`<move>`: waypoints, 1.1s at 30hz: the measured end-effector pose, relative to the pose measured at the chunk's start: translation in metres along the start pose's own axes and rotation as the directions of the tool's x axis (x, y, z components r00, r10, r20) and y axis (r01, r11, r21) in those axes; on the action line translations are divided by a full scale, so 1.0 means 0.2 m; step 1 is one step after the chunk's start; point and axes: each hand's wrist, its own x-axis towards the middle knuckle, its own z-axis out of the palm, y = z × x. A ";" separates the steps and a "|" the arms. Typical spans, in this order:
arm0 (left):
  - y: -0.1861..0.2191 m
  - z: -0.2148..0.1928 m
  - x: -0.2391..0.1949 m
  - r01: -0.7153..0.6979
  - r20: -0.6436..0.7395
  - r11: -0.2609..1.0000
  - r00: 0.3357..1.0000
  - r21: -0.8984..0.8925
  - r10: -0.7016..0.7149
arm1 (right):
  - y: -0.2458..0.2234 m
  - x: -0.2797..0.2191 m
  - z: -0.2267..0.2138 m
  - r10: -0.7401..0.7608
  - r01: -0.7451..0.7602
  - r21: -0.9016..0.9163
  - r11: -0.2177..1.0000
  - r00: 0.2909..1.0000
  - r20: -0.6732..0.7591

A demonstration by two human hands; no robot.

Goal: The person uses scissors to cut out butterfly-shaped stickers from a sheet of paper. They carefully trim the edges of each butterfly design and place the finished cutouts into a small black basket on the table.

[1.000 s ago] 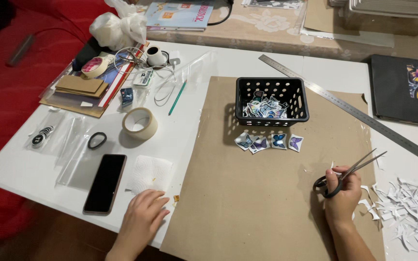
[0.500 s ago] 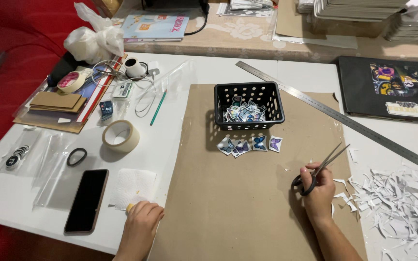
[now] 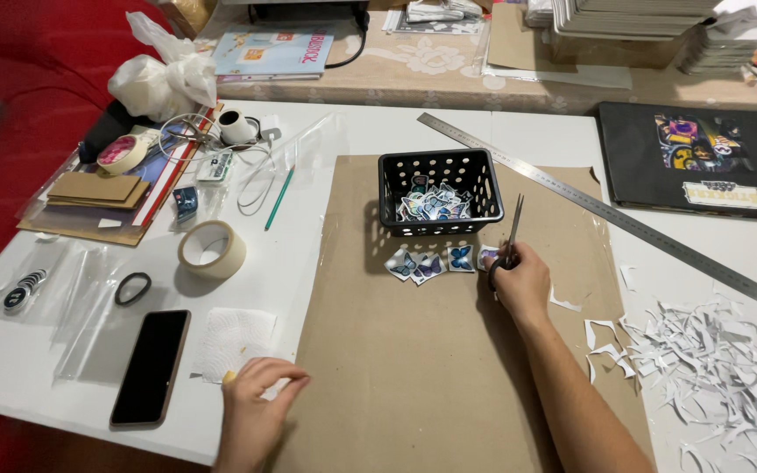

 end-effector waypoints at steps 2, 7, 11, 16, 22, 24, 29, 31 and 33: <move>0.36 -0.02 0.04 -0.282 -0.243 0.863 0.951 -0.419 0.193 | 0.02 0.02 0.03 -0.083 0.082 -0.014 0.997 0.995 -0.049; 0.98 -0.16 0.02 -0.401 -0.264 0.417 0.899 -0.815 0.350 | 0.07 0.04 0.09 -0.181 0.178 -0.044 0.983 0.977 -0.109; 1.01 -0.16 0.03 -0.316 -0.156 0.404 0.911 -0.858 0.381 | 0.09 0.04 0.09 -0.208 0.203 -0.050 0.978 0.968 -0.137; 1.04 -0.15 0.03 -0.187 -0.007 0.401 0.912 -0.897 0.411 | 0.13 0.06 0.11 -0.190 0.185 -0.043 0.982 0.972 -0.139; 1.04 -0.14 0.03 -0.022 0.173 0.409 0.885 -0.912 0.433 | 0.17 0.09 0.11 -0.081 0.106 0.125 0.987 0.979 -0.187; 1.04 -0.14 0.04 0.017 0.215 0.409 0.870 -0.913 0.444 | 0.15 0.07 0.07 -0.048 0.089 0.201 0.976 0.979 -0.198; 1.07 -0.10 0.07 0.179 0.385 0.414 0.781 -0.892 0.491 | -0.04 -0.13 -0.16 -0.025 0.057 0.699 0.713 0.998 -0.056; 1.11 -0.03 0.08 0.435 0.615 0.450 0.664 -0.780 0.426 | -0.08 -0.17 -0.22 -0.048 0.070 0.721 0.689 0.998 -0.051; 1.10 0.08 0.07 0.649 0.798 0.464 0.490 -0.602 0.351 | -0.10 -0.21 -0.26 -0.077 0.084 0.741 0.666 0.996 -0.044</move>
